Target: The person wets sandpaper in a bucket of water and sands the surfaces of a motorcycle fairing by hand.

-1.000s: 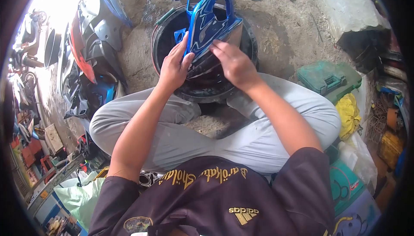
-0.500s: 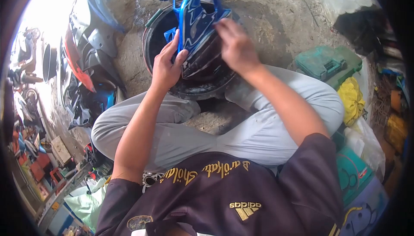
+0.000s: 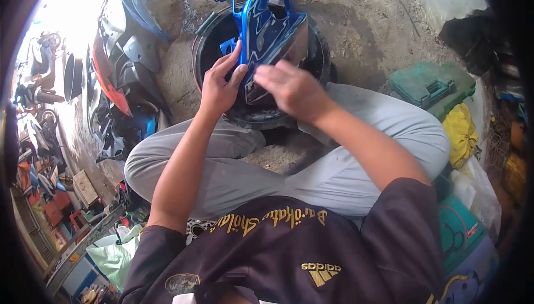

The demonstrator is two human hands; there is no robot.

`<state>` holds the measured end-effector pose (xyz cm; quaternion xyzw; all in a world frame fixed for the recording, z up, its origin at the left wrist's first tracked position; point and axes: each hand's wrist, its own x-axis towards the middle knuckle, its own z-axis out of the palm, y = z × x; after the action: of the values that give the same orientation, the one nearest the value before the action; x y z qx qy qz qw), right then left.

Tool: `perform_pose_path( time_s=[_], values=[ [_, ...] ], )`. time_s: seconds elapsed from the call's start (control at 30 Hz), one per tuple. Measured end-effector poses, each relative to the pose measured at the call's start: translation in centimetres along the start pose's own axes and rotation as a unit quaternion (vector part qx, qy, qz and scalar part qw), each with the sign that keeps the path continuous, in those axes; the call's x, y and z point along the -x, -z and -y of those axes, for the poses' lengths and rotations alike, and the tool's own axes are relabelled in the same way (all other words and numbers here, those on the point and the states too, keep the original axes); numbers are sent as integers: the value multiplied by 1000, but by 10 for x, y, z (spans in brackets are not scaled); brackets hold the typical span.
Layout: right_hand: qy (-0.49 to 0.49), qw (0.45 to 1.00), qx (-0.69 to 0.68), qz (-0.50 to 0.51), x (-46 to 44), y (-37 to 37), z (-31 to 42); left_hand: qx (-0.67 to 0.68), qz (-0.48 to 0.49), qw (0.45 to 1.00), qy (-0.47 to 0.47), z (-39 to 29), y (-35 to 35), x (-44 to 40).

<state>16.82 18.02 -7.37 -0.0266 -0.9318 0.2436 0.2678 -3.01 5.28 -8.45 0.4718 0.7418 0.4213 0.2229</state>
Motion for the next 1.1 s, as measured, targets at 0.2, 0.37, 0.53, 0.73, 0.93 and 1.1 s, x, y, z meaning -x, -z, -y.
perform_pose_path(
  time_s=[0.2, 0.37, 0.53, 0.73, 0.93, 1.1],
  values=[
    [-57, 994, 60, -76, 0, 1, -23, -29, -9, 1000, -9, -2, -7, 4],
    [0, 1000, 22, -13, -4, 4, -10, -40, -14, 999, -15, 4, -6, 5],
    [-36, 999, 29, -7, -8, 12, -12, -27, -11, 999, -24, 5, -7, 6],
    [-84, 994, 51, -46, -12, 18, -30, -36, -11, 999, -19, 5, -6, 9],
    [-31, 999, 21, 15, -7, 10, -10, -53, -6, 998, -11, 10, -7, 8],
    [-43, 999, 32, -1, -9, 11, -24, -70, -17, 997, -27, 8, -8, 7]
  ],
)
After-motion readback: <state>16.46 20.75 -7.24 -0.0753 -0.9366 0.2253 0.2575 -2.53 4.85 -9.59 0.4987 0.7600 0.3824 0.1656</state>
